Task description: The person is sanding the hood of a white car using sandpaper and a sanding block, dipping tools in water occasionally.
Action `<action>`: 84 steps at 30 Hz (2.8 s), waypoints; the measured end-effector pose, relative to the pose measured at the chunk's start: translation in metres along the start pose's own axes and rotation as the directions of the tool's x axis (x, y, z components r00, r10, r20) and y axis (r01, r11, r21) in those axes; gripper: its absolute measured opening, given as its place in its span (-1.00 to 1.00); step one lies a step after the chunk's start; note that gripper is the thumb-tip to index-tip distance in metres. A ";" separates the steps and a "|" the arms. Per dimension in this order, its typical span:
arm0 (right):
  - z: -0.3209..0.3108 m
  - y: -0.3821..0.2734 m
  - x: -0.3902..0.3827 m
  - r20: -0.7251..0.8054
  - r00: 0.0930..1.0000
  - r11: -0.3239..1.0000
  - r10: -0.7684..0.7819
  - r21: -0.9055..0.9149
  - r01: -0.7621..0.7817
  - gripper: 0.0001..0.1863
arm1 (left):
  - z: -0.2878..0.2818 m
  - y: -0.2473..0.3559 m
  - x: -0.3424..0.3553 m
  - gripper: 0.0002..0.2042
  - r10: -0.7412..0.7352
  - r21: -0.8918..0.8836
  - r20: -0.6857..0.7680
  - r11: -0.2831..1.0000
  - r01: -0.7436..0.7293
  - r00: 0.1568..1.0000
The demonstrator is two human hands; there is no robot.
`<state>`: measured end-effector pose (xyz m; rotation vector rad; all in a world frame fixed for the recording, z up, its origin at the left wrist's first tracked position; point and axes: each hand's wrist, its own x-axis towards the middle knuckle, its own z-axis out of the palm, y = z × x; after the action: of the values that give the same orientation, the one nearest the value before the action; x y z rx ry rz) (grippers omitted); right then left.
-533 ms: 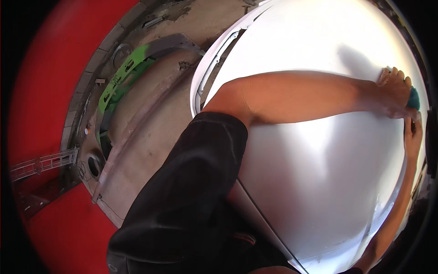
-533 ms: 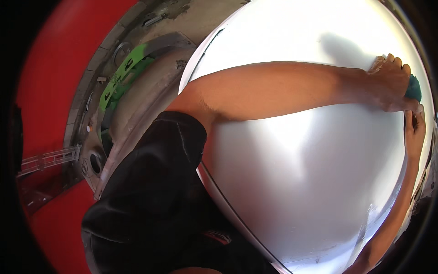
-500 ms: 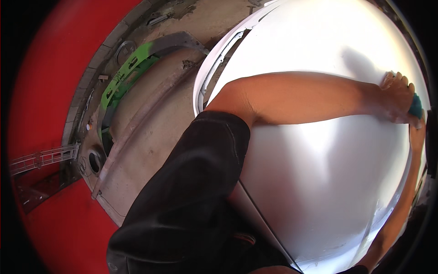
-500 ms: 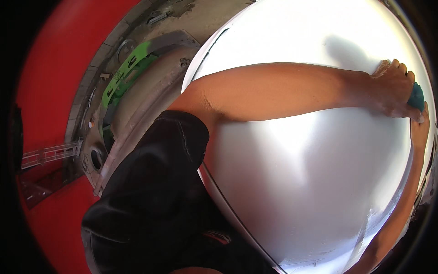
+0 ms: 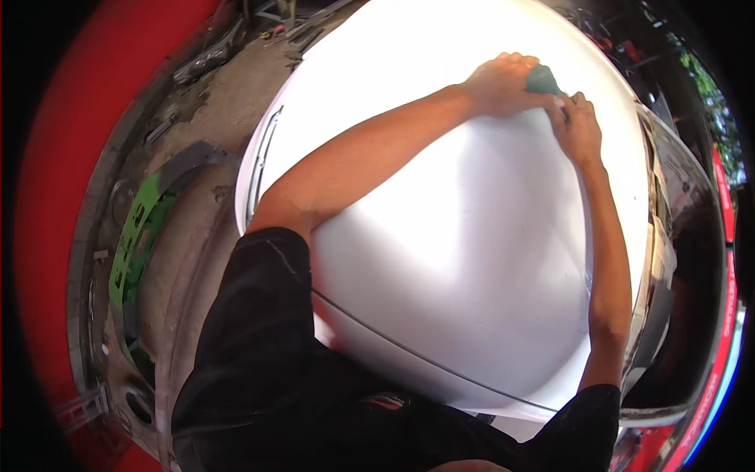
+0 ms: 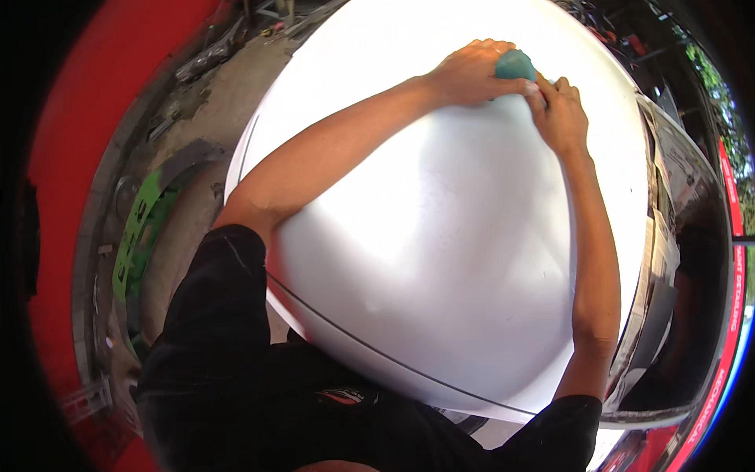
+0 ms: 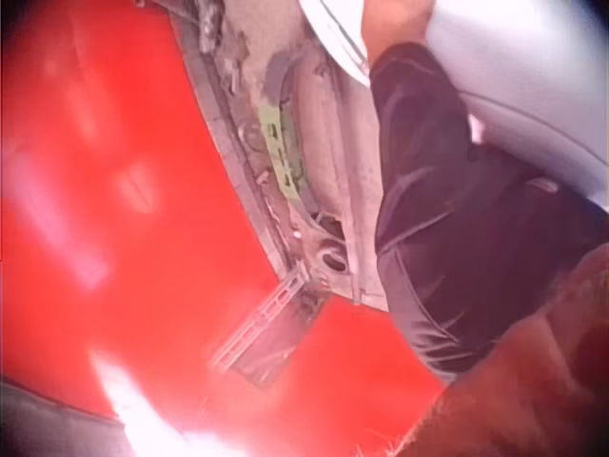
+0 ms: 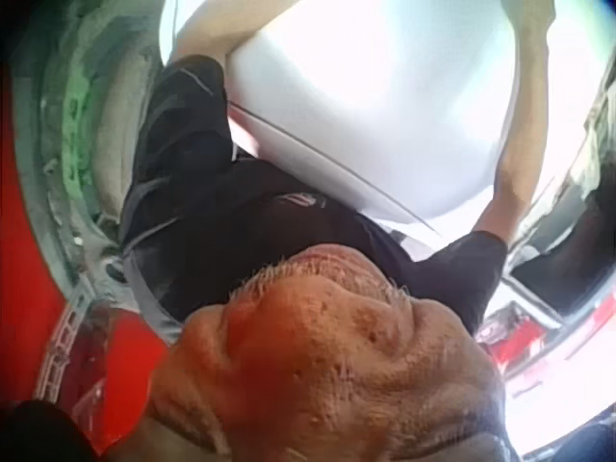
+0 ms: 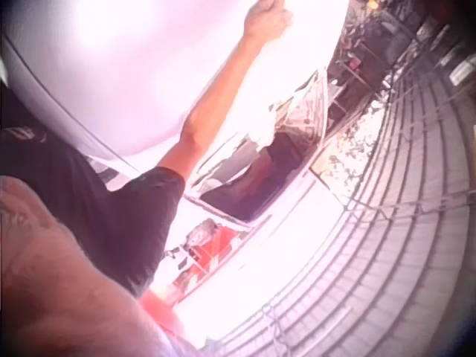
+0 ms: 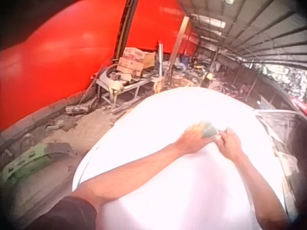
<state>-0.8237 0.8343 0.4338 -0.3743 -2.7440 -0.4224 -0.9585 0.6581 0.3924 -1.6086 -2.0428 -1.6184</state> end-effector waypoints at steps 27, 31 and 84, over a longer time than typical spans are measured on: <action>0.000 0.040 0.000 -0.005 0.991 0.991 0.135 0.013 -0.135 -0.50 | -0.024 0.030 -0.014 -0.16 -0.125 0.242 0.217 0.968 0.070 0.968; -0.098 -0.016 -0.137 0.074 0.997 0.988 -0.002 0.155 -0.009 -0.51 | -0.021 0.029 -0.013 -0.14 -0.205 0.256 0.180 0.954 0.155 0.962; 0.003 0.137 -0.037 -0.003 0.947 0.936 0.321 -0.152 -0.317 -0.48 | 0.000 0.053 -0.023 -0.28 0.086 0.433 0.124 0.892 -0.132 0.989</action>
<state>-0.7491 0.9539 0.4507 -0.8537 -2.6111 -0.5401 -0.9090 0.6367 0.4133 -1.6204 -2.1206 -0.9563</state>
